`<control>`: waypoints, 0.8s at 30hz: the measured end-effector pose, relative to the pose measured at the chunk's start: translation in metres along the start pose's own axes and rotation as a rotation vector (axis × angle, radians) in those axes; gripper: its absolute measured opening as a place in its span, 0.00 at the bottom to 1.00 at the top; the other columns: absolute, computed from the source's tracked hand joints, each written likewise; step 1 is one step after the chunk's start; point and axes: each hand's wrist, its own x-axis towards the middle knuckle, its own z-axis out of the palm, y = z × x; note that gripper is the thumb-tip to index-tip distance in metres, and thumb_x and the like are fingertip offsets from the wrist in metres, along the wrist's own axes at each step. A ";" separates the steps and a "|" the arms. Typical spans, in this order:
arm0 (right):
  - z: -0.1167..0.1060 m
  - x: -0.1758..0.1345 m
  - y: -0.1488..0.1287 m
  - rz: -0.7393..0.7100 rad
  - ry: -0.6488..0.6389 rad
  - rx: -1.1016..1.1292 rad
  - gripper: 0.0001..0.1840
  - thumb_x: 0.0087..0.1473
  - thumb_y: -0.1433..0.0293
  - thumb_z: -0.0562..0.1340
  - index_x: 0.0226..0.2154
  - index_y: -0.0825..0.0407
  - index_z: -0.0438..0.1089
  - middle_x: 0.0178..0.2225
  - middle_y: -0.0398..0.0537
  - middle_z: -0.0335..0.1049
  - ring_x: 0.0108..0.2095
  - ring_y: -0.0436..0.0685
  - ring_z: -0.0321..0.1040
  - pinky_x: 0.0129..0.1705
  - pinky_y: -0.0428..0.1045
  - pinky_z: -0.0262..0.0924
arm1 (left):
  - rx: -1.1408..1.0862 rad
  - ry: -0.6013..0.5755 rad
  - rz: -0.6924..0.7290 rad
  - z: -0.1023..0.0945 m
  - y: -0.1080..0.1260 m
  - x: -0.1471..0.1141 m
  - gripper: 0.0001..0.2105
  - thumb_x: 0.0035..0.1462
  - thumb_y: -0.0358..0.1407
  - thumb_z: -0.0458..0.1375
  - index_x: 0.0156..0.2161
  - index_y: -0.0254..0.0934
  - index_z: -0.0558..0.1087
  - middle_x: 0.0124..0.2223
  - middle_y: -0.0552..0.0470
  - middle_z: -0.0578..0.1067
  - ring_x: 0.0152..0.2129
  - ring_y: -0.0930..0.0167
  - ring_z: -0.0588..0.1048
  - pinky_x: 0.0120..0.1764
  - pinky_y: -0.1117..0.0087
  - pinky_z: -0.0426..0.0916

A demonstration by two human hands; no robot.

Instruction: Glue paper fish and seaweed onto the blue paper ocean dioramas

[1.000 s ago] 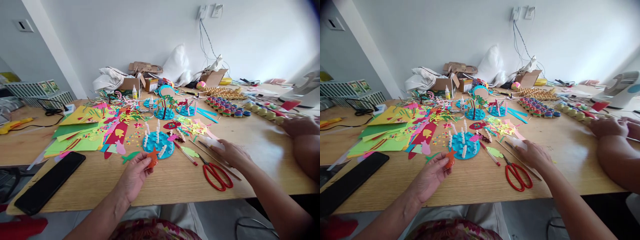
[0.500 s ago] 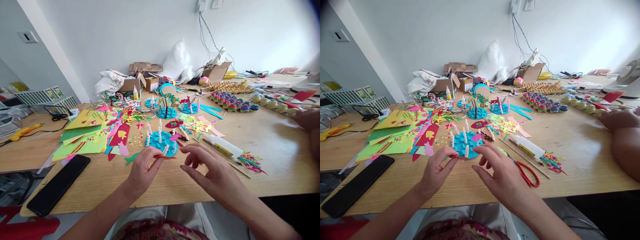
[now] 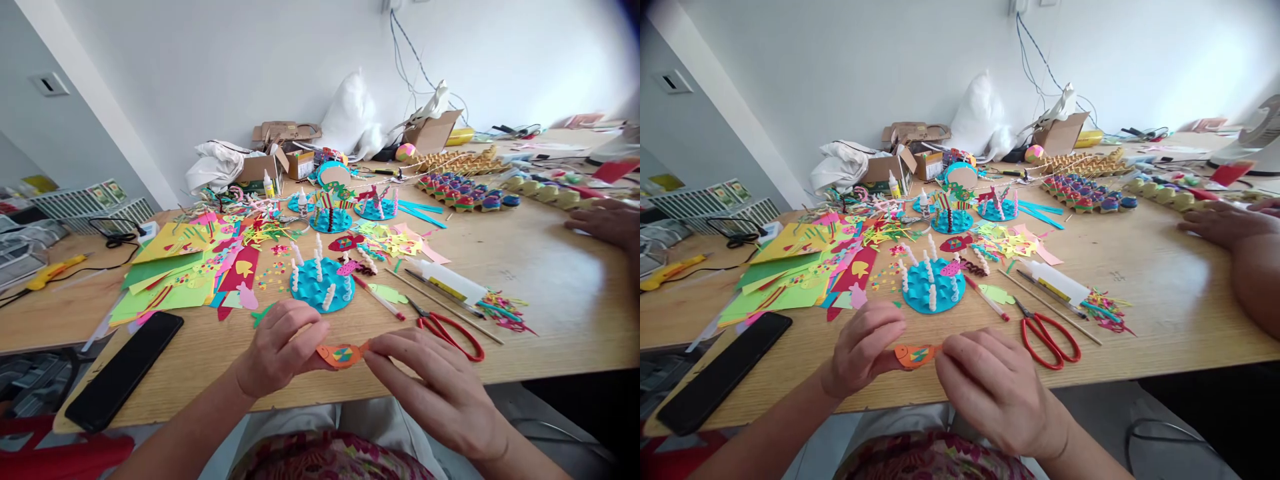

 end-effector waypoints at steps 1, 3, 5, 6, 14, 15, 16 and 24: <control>-0.001 -0.002 -0.001 0.009 0.013 0.012 0.13 0.51 0.79 0.53 0.39 0.51 0.65 0.32 0.48 0.70 0.32 0.51 0.66 0.31 0.46 0.61 | 0.002 0.004 0.015 -0.002 -0.001 0.000 0.16 0.52 0.38 0.55 0.44 0.31 0.62 0.37 0.44 0.68 0.37 0.67 0.68 0.37 0.64 0.69; -0.004 -0.005 -0.002 0.020 0.061 -0.013 0.14 0.50 0.79 0.54 0.39 0.50 0.65 0.32 0.48 0.71 0.31 0.52 0.67 0.30 0.46 0.62 | 0.015 0.013 0.031 -0.006 -0.002 0.000 0.17 0.51 0.39 0.56 0.43 0.31 0.62 0.37 0.44 0.67 0.37 0.67 0.68 0.37 0.63 0.69; -0.005 -0.009 -0.003 0.045 0.128 -0.067 0.14 0.49 0.79 0.54 0.39 0.50 0.66 0.31 0.48 0.71 0.30 0.53 0.68 0.30 0.47 0.63 | 0.035 0.023 0.018 -0.008 -0.001 0.000 0.16 0.50 0.35 0.58 0.43 0.32 0.62 0.37 0.45 0.67 0.37 0.68 0.68 0.37 0.64 0.69; -0.005 -0.012 -0.003 0.064 0.155 -0.092 0.15 0.49 0.80 0.55 0.38 0.50 0.67 0.32 0.48 0.71 0.30 0.53 0.68 0.30 0.47 0.63 | 0.044 0.026 0.006 -0.008 0.001 -0.001 0.16 0.49 0.32 0.58 0.43 0.32 0.62 0.37 0.45 0.67 0.37 0.68 0.68 0.37 0.64 0.69; 0.001 -0.021 -0.005 0.163 0.270 -0.095 0.16 0.45 0.80 0.59 0.37 0.48 0.68 0.31 0.47 0.72 0.29 0.53 0.69 0.27 0.46 0.64 | -0.018 0.009 0.006 0.008 0.018 -0.008 0.15 0.45 0.22 0.57 0.41 0.31 0.64 0.39 0.47 0.63 0.36 0.70 0.65 0.38 0.65 0.67; 0.001 -0.020 -0.005 0.172 0.271 -0.072 0.16 0.45 0.80 0.59 0.37 0.48 0.68 0.31 0.47 0.72 0.28 0.53 0.68 0.27 0.45 0.64 | -0.026 0.008 0.004 0.011 0.018 -0.007 0.14 0.46 0.21 0.56 0.40 0.30 0.65 0.39 0.48 0.63 0.36 0.70 0.65 0.37 0.65 0.67; 0.001 -0.019 -0.005 0.176 0.271 -0.056 0.15 0.45 0.80 0.59 0.36 0.48 0.68 0.31 0.47 0.72 0.28 0.52 0.68 0.26 0.45 0.64 | -0.033 0.005 0.006 0.013 0.018 -0.005 0.13 0.47 0.21 0.55 0.40 0.30 0.65 0.38 0.48 0.63 0.36 0.70 0.64 0.37 0.66 0.67; 0.009 -0.025 -0.001 0.133 0.298 -0.131 0.14 0.45 0.82 0.58 0.35 0.51 0.67 0.34 0.49 0.69 0.33 0.52 0.68 0.32 0.45 0.65 | -0.037 0.034 0.014 0.014 0.017 0.004 0.09 0.49 0.20 0.53 0.37 0.29 0.68 0.37 0.48 0.63 0.35 0.71 0.64 0.37 0.67 0.65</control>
